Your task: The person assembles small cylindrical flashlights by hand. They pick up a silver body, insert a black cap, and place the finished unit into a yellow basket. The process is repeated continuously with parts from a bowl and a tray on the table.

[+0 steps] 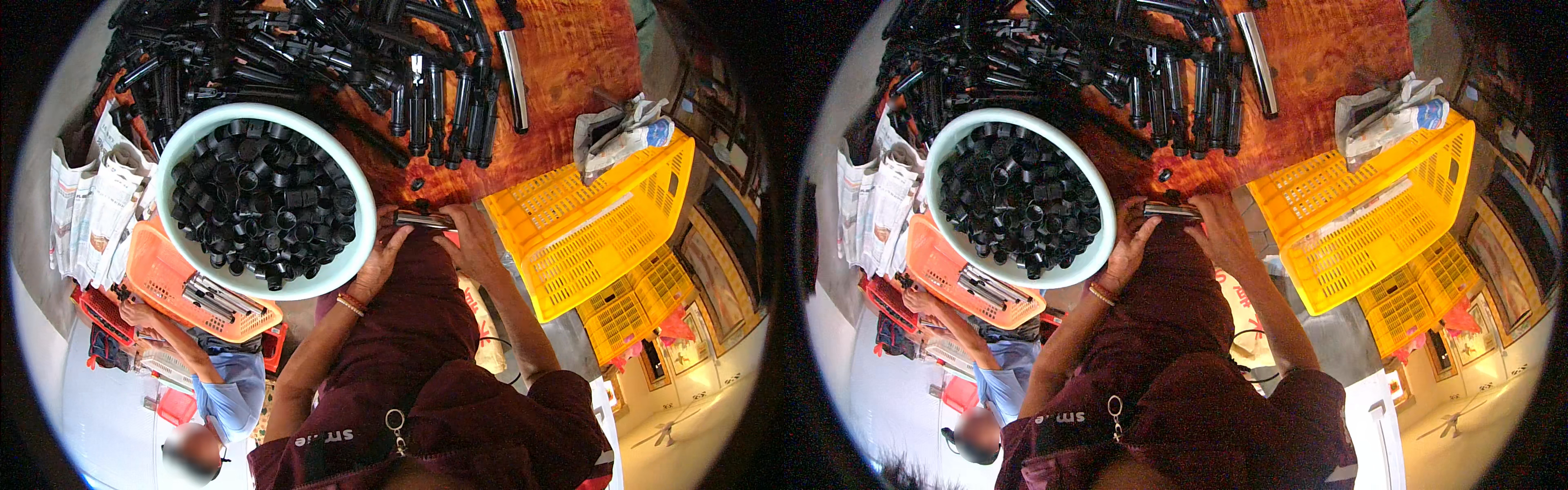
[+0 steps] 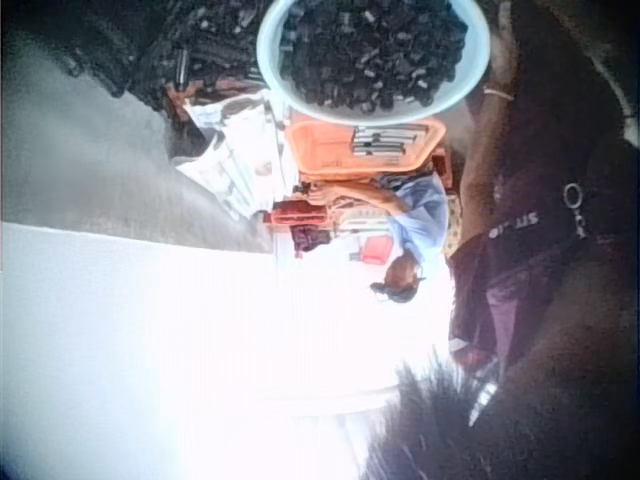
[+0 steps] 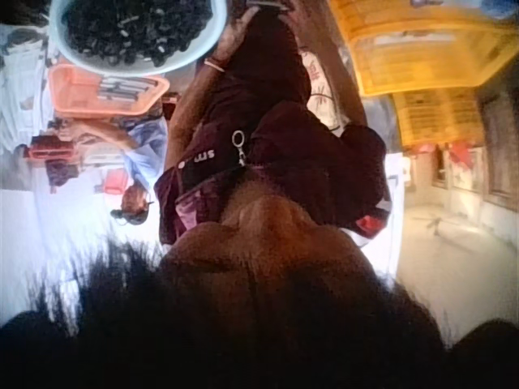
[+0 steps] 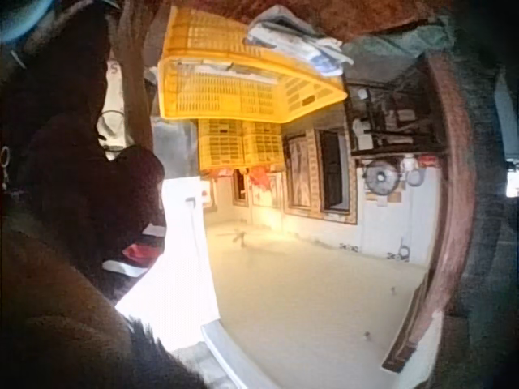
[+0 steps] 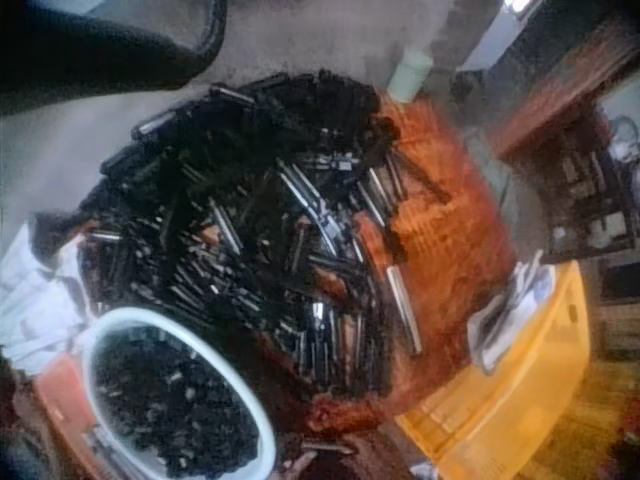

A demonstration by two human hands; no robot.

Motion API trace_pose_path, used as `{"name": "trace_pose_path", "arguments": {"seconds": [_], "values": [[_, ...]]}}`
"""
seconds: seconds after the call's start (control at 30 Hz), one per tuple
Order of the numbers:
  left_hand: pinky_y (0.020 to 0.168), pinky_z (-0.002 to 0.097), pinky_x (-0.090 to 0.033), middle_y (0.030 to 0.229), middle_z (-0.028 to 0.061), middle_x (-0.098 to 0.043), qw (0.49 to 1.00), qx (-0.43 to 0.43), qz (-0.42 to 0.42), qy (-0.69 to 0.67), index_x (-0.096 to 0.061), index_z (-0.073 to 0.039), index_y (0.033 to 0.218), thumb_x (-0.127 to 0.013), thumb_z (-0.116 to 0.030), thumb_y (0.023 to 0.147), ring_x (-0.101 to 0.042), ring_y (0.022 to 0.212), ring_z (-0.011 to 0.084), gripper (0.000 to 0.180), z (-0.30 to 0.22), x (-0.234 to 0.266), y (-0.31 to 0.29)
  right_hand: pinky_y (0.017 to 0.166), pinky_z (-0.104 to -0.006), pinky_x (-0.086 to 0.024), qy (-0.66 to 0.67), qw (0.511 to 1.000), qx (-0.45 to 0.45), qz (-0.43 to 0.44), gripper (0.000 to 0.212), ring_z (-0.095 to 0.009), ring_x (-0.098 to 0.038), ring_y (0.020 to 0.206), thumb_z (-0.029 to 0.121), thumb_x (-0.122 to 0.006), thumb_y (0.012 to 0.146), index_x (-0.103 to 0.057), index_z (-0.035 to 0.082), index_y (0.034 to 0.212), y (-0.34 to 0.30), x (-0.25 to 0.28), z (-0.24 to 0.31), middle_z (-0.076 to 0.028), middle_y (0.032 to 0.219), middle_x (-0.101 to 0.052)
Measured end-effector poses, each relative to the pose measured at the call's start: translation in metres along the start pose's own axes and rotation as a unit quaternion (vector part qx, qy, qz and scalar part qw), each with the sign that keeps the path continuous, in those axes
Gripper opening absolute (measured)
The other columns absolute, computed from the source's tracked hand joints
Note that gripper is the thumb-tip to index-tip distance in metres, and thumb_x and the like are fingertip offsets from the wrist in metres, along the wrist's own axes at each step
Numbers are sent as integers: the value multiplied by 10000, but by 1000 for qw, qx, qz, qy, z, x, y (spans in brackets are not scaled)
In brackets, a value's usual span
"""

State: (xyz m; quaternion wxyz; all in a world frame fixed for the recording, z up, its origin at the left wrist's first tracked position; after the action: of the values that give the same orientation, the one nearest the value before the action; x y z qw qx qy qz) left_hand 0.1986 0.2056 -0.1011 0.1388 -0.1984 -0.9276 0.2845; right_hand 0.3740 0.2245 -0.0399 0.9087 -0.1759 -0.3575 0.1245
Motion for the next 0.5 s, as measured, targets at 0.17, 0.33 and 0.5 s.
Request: {"name": "trace_pose_path", "arguments": {"seconds": [0.17, 0.33, 0.5], "values": [[861, 262, -476, 1101, 93, -599, 982, 91, 8, -164, -456, -24, 1246, -649, -95, 895, -578, 1006, 152, 406, -23, 5, 10, 865, -435, -445, -5, 1000, -7, -28, 390, -356, -532, 1011, 77, -704, 759, -555, 43, 1117, -2, -3, -9, -156, 1073, -539], [879, 260, -463, 1114, 75, -568, 984, 101, 4, -149, -418, -49, 1261, -605, -44, 915, -555, 1010, 142, 393, -11, 3, 10, 867, -438, -450, -25, 998, 11, -64, 347, -349, -534, 973, 62, -694, 743, -593, 37, 1074, 2, 4, -2, -149, 1049, -533], [866, 268, -474, 1102, 90, -581, 983, 92, -14, -160, -434, -32, 1253, -614, -66, 914, -570, 997, 151, 385, -15, 4, 11, 876, -427, -448, -40, 995, 32, -82, 384, -330, -532, 1001, 53, -731, 706, -611, 37, 1070, 3, 2, -3, -131, 1038, -563]]}}
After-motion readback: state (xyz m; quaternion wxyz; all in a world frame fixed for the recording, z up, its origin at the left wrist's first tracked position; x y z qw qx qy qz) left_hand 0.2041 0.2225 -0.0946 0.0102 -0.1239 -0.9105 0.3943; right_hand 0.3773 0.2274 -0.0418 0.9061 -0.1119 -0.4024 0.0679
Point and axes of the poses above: each hand's wrist, its own y-axis towards the middle knuckle, its own x-axis out of the back of the hand, z = x × y, the point moved 8 cm from there along y, towards the middle knuckle
